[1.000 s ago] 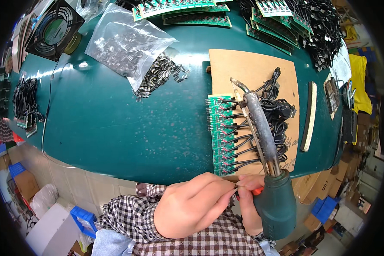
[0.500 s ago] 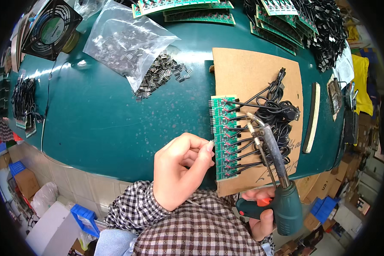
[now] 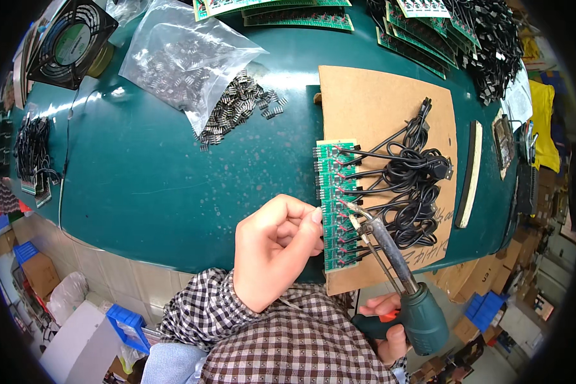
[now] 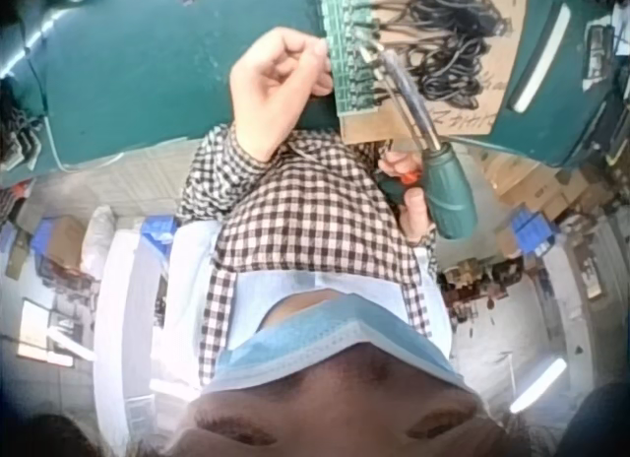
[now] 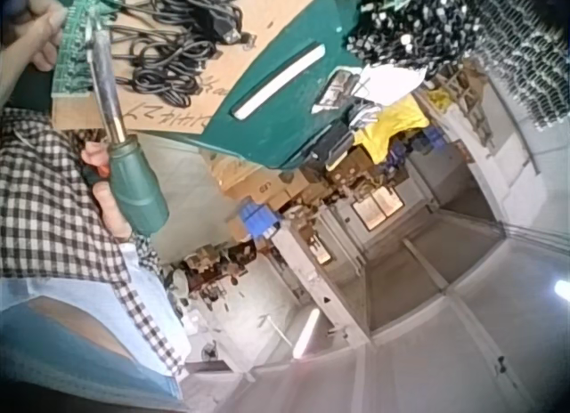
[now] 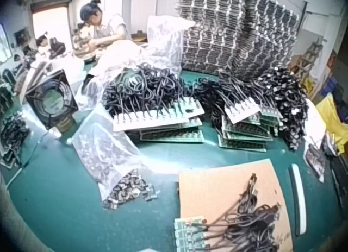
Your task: The person assembles electronic components onto circuit boards by hand, using a soldering iron to secure wiring.
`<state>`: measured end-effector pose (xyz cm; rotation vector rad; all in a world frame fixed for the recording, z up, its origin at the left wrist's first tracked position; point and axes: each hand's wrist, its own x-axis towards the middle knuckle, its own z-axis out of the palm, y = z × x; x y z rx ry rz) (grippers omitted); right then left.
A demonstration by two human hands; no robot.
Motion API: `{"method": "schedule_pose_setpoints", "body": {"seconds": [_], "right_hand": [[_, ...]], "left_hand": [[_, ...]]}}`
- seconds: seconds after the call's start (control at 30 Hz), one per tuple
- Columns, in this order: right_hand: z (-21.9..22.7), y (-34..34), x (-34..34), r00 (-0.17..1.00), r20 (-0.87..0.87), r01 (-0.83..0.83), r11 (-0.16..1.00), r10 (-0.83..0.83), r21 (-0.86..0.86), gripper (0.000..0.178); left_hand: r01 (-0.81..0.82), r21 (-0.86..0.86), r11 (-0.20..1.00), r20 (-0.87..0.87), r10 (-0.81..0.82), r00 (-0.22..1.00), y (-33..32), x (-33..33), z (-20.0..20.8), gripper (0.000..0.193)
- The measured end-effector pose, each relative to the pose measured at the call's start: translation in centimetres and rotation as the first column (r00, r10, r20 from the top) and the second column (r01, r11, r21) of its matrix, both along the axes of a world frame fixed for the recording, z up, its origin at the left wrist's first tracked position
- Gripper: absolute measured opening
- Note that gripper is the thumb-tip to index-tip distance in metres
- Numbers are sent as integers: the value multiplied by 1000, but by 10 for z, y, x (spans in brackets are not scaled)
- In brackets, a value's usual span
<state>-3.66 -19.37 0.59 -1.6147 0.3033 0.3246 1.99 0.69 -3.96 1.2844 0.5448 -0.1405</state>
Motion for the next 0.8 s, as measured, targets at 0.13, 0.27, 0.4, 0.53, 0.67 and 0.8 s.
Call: {"method": "schedule_pose_setpoints", "body": {"seconds": [0.13, 0.27, 0.4, 0.53, 0.67, 0.8], "right_hand": [[-3, 3, -7, 992, 48, 114, 993, -114, 15, 54], [-4, 0, -7, 997, 29, 72, 997, -73, 36, 54], [-6, 0, -7, 998, 30, 53, 998, -54, 32, 54], [-6, 0, -9, 997, 47, 68, 997, -69, 28, 54], [-6, 2, -8, 997, 28, 72, 997, -73, 31, 51], [-2, 13, -5, 985, 58, 160, 987, -161, 22, 48]], "left_hand": [[-3, -20, 1000, -3, 3, 1000, -1, 1, -1, 11], [-5, -27, 1000, -4, 5, 1000, 0, 0, -2, 11], [-22, -37, 999, 10, 22, 1000, -1, 1, -2, 11], [-27, -51, 998, 9, 28, 1000, -1, 1, -1, 11], [-20, -55, 998, -1, 20, 1000, 0, 3, 0, 11], [-11, -53, 999, -16, 11, 1000, 0, 4, 0, 11]]}}
